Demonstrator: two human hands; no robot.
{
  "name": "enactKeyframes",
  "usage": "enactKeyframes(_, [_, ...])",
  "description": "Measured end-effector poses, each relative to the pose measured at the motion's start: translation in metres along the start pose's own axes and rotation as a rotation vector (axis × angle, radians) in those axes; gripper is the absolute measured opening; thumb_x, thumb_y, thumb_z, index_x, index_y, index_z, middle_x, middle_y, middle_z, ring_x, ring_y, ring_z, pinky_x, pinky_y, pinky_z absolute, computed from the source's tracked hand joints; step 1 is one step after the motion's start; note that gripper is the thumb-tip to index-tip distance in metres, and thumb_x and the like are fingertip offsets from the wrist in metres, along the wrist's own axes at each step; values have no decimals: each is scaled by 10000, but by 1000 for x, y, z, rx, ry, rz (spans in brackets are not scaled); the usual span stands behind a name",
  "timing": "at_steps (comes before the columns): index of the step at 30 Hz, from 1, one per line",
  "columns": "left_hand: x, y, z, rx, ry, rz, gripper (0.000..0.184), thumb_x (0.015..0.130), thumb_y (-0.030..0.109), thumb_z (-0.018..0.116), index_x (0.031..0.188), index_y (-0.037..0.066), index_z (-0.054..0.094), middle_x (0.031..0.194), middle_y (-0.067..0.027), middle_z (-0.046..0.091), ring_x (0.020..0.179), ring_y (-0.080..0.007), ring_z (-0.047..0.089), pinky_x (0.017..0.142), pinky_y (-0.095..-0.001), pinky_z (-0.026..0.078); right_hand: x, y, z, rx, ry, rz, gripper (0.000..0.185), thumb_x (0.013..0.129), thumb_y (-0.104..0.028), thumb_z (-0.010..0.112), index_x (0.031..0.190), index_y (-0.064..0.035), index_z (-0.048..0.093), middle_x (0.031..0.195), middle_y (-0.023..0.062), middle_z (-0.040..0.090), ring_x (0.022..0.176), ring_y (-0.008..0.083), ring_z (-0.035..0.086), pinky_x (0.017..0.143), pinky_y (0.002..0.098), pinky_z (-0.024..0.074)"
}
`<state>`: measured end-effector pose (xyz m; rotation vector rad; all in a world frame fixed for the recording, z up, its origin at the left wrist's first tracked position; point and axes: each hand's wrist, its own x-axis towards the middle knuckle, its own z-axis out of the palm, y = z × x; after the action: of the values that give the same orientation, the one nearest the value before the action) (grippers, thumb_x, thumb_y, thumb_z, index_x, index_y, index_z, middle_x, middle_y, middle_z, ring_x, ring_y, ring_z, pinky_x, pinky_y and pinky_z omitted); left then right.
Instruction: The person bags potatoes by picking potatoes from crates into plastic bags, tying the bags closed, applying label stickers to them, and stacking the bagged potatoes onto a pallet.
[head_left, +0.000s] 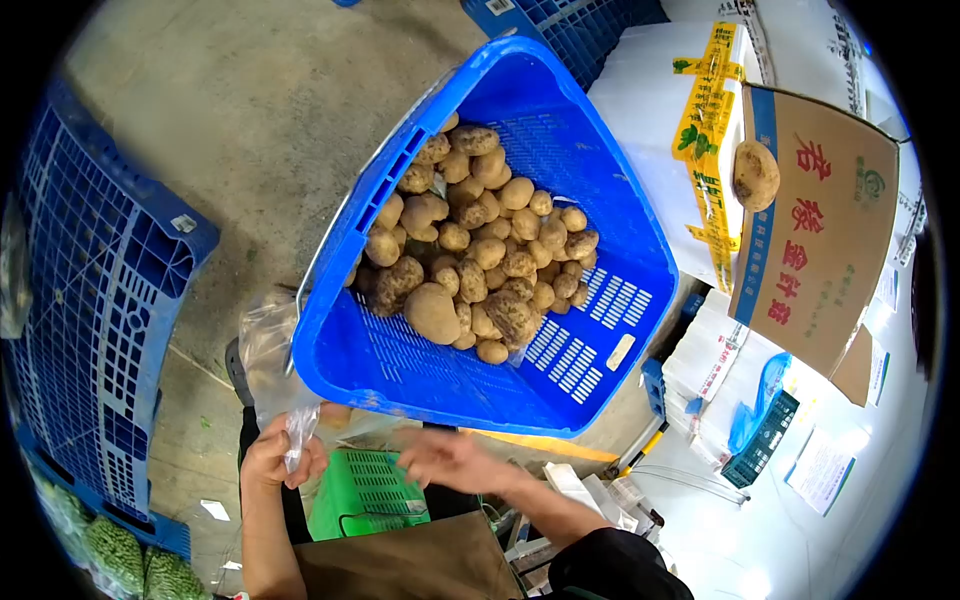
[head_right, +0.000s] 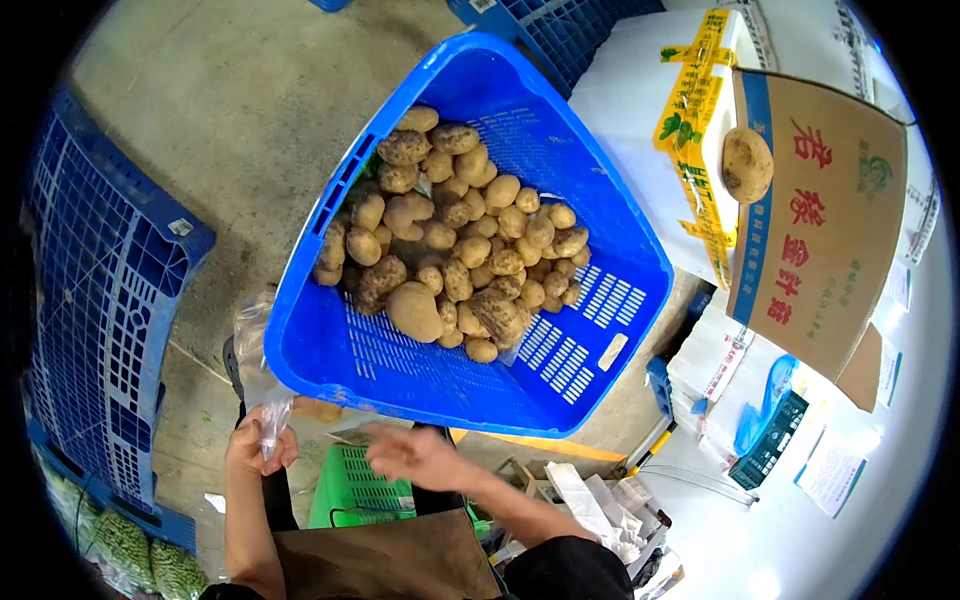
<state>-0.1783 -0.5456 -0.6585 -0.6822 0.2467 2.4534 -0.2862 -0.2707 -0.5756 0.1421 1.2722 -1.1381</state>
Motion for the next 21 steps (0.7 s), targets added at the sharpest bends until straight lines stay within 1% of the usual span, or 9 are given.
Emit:
enactKeyframes(1, [0,-3,-2,-4,9,2,859,786,478,647,1314,-118,326,693,-270,604,309,-148,454,275,-234,311,-1,-27,-19,-133,95,-10,376,898,-183,606,1235,-32,535,927,65,659,739,126,630,674,270,530])
enactKeyframes(3, [1,-8,-5,-19,12,23,844,793,471,640,1312,-119,330,693,-280,599,310,-155,455,274,-238,309,11,-33,-62,-55,482,-160,302,873,-150,627,1133,1,594,889,53,646,779,101,600,681,255,514])
enactKeyframes(4, [2,-11,-7,-27,9,40,837,797,467,636,1311,-119,332,692,-283,597,311,-158,456,273,-239,307,21,-27,-99,-295,627,-157,310,859,-137,631,1128,13,594,887,59,650,792,120,602,694,271,518])
enactKeyframes(8, [5,-9,-8,-49,10,6,803,813,451,624,1299,-123,344,681,-281,586,310,-161,448,298,-247,326,69,-16,-220,-904,974,-173,369,780,-137,659,1090,43,571,936,208,641,790,280,646,677,362,524])
enactKeyframes(9, [6,-7,-5,-46,-2,-5,798,815,449,621,1298,-124,345,678,-277,585,311,-161,445,312,-251,335,88,-1,-246,-907,955,-358,389,769,-127,656,1101,49,557,986,246,605,843,357,625,703,402,511])
enactKeyframes(11, [11,-4,3,-43,-23,-27,789,821,445,617,1294,-126,347,671,-270,581,312,-159,440,339,-259,353,123,-1,-271,-1026,862,-264,404,763,-121,659,1111,54,549,1054,274,583,950,423,573,817,448,469])
enactKeyframes(13, [16,-9,1,-23,-23,-15,799,813,445,628,1278,-144,352,651,-274,574,303,-164,428,353,-271,356,151,-15,-269,-960,606,-163,414,779,-155,663,1111,62,546,1047,258,602,955,401,582,830,437,473])
enactKeyframes(15, [20,-23,-6,-28,-15,-22,804,795,436,652,1246,-168,371,627,-295,565,279,-185,408,319,-272,327,180,-5,-257,-978,512,-206,300,785,-176,643,956,61,578,860,228,627,780,342,623,705,393,492])
enactKeyframes(21, [22,-19,-4,-115,-11,-31,705,818,386,652,1226,-133,407,656,-330,558,299,-200,444,309,-275,314,215,16,-229,-785,373,64,604,817,-370,646,1252,25,505,1193,215,569,1106,317,542,930,374,424])
